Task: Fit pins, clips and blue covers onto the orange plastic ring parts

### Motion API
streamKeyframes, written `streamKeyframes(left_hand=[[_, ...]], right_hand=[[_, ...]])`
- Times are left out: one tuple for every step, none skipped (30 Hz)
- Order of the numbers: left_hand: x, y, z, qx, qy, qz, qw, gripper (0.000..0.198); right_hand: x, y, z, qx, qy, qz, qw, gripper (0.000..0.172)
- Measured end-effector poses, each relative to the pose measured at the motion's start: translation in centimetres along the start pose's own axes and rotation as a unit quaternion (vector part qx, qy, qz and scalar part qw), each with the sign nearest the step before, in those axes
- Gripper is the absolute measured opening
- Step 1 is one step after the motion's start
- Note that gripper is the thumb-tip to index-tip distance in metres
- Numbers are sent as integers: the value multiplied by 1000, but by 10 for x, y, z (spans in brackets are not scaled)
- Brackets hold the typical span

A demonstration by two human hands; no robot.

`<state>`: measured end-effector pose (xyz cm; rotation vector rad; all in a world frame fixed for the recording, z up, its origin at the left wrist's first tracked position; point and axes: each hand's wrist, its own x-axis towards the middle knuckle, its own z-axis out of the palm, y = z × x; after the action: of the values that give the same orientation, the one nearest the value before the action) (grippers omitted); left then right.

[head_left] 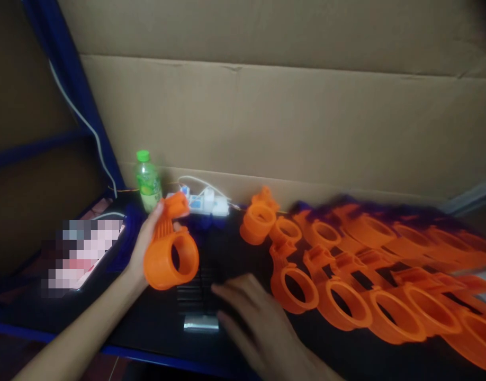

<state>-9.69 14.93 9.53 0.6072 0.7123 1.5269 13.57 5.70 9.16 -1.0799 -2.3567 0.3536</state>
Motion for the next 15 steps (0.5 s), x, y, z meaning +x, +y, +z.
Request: streamKeyframes(left_hand=[[2,4,0,-9,-3,7,1000,29],[3,6,0,-18,-8,13,1000,27],[3,8,1,-23,-15,14,1000,27],[3,8,2,-24,-22,12,999,26],[2,8,3,-24,-27,8,999,26],[1,7,4,-21,-28,3,999,25],[0,6,5,-18,-28,-2,999,25],[-1,4,5,-14,-26,-6,1000,25],[-1,3,5,-11,-24,-12,1000,27],[-2,2,5,-9,-23,-18,1000,29],[-1,1,4,-7,-22,-25,999,31],[-1,1,4,-6,-22,-31,999,32],[-1,0,3,-5,-20,-38,999,33],[-1,-1,3,-3,-18,-46,999,33],[-1,-2,3,-1,-17,-57,998,34]], right_hand=[[-8,1,9,-23,-17,-26,999,32],[-15,3,18,-49,-34,-57,997,30],[-21,4,26,-74,-47,-83,993,29],[-25,5,33,-95,-52,-104,989,28],[-28,5,39,-111,-53,-114,986,26],[-30,6,43,-121,-53,-116,984,24],[-31,7,46,-124,-52,-113,984,21],[-31,7,48,-123,-50,-110,985,19],[-32,8,48,-118,-47,-108,986,17],[-32,8,48,-114,-45,-107,987,16],[-33,9,46,-111,-47,-107,987,17],[-33,9,45,-110,-52,-105,987,18],[-33,10,44,-110,-58,-100,987,19],[-34,10,43,-110,-67,-93,987,20],[-34,11,42,-110,-76,-85,987,22]])
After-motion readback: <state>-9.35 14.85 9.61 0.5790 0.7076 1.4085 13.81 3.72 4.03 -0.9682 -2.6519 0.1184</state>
